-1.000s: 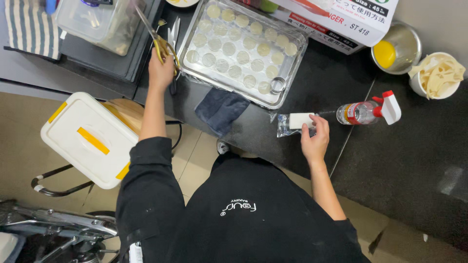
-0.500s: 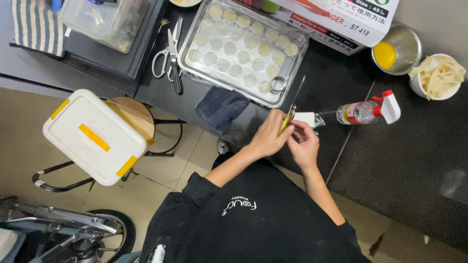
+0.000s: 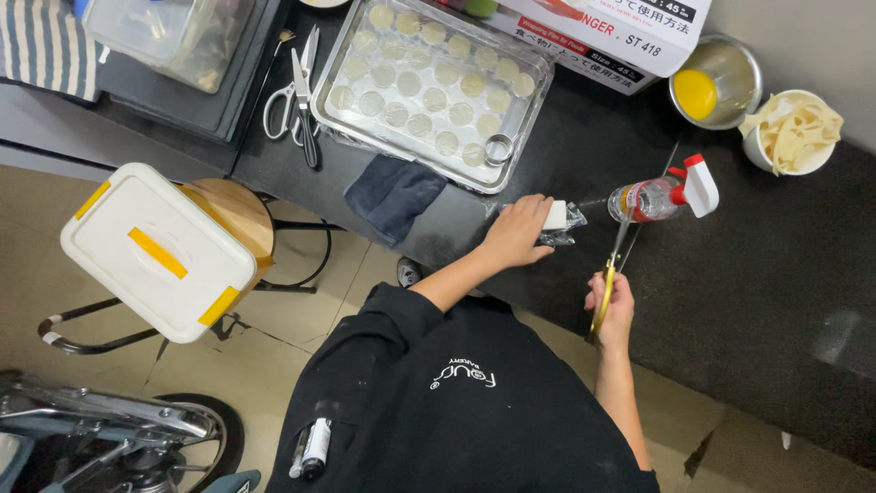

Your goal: The person unwraps a block of white fondant, cuts the plastic wrap with scissors, and kneads and shapes the fondant by hand on parchment paper. They spray the work surface, add coloring from a small bottle, and continue pinching and forming the fondant into a flower-like shape.

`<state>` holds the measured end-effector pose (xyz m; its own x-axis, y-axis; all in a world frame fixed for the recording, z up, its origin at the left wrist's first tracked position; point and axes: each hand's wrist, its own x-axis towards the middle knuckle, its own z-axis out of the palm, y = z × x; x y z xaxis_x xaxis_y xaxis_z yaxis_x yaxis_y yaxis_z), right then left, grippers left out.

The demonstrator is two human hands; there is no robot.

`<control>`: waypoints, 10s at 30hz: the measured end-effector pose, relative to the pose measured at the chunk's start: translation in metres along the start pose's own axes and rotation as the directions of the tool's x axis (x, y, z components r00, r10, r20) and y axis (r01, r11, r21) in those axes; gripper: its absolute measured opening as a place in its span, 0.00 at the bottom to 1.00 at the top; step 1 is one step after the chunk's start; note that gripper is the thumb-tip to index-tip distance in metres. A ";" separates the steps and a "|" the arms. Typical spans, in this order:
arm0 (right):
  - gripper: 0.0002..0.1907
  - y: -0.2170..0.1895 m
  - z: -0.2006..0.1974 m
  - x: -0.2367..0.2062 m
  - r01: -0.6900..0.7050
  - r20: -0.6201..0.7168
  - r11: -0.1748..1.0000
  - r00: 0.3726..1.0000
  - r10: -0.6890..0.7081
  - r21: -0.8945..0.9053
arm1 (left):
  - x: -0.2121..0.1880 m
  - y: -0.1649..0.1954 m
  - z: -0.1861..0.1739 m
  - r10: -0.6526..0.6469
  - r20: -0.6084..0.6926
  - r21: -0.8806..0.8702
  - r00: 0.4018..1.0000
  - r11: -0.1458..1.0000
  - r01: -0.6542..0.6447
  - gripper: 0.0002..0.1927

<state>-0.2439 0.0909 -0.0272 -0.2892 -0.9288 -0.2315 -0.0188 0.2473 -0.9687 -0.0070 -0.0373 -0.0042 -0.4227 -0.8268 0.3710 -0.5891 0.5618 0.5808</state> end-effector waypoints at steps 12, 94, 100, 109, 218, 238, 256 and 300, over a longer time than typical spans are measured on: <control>0.30 0.024 -0.002 -0.019 -0.561 0.307 0.826 0.797 0.520 0.057 | 0.017 -0.039 0.035 -0.369 0.251 -0.213 0.895 0.881 0.423 0.39; 0.24 -0.069 0.121 0.035 0.364 0.743 0.892 0.667 -0.048 -0.268 | -0.054 -0.044 -0.092 -0.565 -0.072 -0.943 0.822 0.307 0.128 0.20; 0.26 -0.079 0.146 0.030 0.379 0.792 0.882 0.610 -0.010 -0.281 | -0.077 -0.039 -0.120 -0.613 -0.123 -0.938 0.780 0.330 0.111 0.24; 0.27 -0.087 0.161 0.019 0.379 0.815 0.887 0.580 -0.006 -0.263 | -0.087 -0.031 -0.129 -0.655 -0.201 -0.916 0.728 0.389 0.096 0.24; 0.30 0.040 -0.048 -0.005 -0.426 -0.026 0.878 0.902 0.431 -0.221 | 0.049 0.040 0.129 -0.306 0.620 -0.527 0.722 0.520 0.672 0.23; 0.22 0.017 -0.158 -0.003 -0.095 -0.270 0.430 0.890 -0.367 -0.898 | -0.001 0.015 0.103 -0.133 0.574 -0.769 0.808 0.251 0.588 0.27; 0.18 -0.004 -0.035 0.067 -0.082 -0.003 0.978 0.996 0.084 0.193 | 0.074 0.022 0.070 -0.083 -0.029 0.096 0.996 0.992 0.085 0.26; 0.16 -0.176 -0.016 0.067 0.394 0.411 0.896 0.866 -0.286 -0.207 | 0.077 0.052 -0.044 0.016 0.270 -0.717 0.963 0.670 0.190 0.33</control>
<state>-0.2753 -0.0104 0.1287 0.1482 -0.9881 0.0400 -0.3287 -0.0874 -0.9404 -0.0404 -0.0733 0.0864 -0.6021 -0.7799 0.1709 0.0190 0.2000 0.9796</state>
